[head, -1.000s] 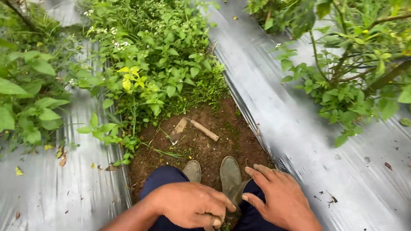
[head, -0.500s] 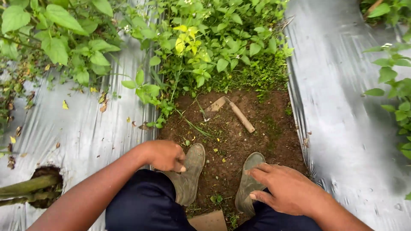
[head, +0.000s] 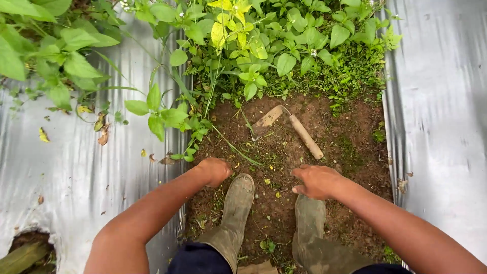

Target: Using a hand hoe to loosen soil and pulling weeds from a garden bed with plastic mulch.

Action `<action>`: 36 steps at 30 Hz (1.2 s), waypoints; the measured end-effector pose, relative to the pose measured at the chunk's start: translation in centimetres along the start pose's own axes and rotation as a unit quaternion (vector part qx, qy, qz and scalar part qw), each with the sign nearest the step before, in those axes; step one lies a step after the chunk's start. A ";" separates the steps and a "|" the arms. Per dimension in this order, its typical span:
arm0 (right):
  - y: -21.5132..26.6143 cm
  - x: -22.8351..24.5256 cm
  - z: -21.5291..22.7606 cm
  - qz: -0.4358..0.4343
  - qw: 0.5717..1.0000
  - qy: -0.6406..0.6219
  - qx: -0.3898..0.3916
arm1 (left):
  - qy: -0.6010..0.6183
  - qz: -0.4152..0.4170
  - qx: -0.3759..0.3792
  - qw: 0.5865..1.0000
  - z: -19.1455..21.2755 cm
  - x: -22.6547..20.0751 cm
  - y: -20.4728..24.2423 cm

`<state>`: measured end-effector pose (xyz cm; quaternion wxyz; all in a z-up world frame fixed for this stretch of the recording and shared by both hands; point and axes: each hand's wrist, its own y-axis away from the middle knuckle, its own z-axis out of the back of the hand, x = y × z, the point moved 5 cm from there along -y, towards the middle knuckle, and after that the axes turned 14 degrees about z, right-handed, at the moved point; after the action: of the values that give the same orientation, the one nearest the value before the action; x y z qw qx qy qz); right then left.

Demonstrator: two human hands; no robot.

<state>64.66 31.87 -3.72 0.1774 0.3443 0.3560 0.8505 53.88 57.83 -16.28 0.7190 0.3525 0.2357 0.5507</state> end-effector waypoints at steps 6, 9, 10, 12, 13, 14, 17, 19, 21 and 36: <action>-7.6 -8.8 2.7 -0.128 0.986 -0.041 -0.095 | -0.016 -0.005 0.007 1.000 3.4 2.3 -5.4; -12.9 -14.3 1.0 -0.173 0.963 -0.074 -0.194 | -0.112 0.063 -0.030 0.991 7.1 5.0 -2.9; -14.5 -16.0 0.2 -0.188 0.954 -0.076 -0.221 | -0.193 0.104 -0.061 0.974 9.0 6.3 -1.5; -17.1 -17.3 -0.8 -0.205 0.953 -0.045 -0.218 | -0.225 0.162 -0.073 0.958 8.4 9.5 -2.1; -18.0 -18.1 -1.2 -0.229 0.949 -0.014 -0.215 | -0.258 0.215 -0.091 0.938 8.4 11.3 -2.4; -17.7 -16.7 -0.2 -0.226 0.950 -0.012 -0.217 | -0.257 0.218 -0.090 0.937 9.0 12.2 -1.6; -16.4 -12.3 1.5 -0.202 0.923 -0.165 -0.283 | -0.140 0.262 -0.061 0.953 9.7 14.0 0.4; -15.9 -9.0 2.4 -0.166 0.860 -0.322 -0.361 | -0.071 0.286 -0.103 0.950 9.7 14.1 1.3; -16.1 -6.3 2.8 -0.142 0.789 -0.443 -0.402 | -0.079 0.284 -0.108 0.949 9.2 14.1 0.8; -23.7 8.2 -1.5 -0.082 0.474 -0.767 -0.425 | 0.043 0.262 -0.245 0.932 6.5 15.8 -1.0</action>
<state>59.18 51.82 -17.99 0.5729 0.7108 -0.3002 0.2764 63.67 71.25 -12.08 0.6021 0.1903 0.0234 0.7750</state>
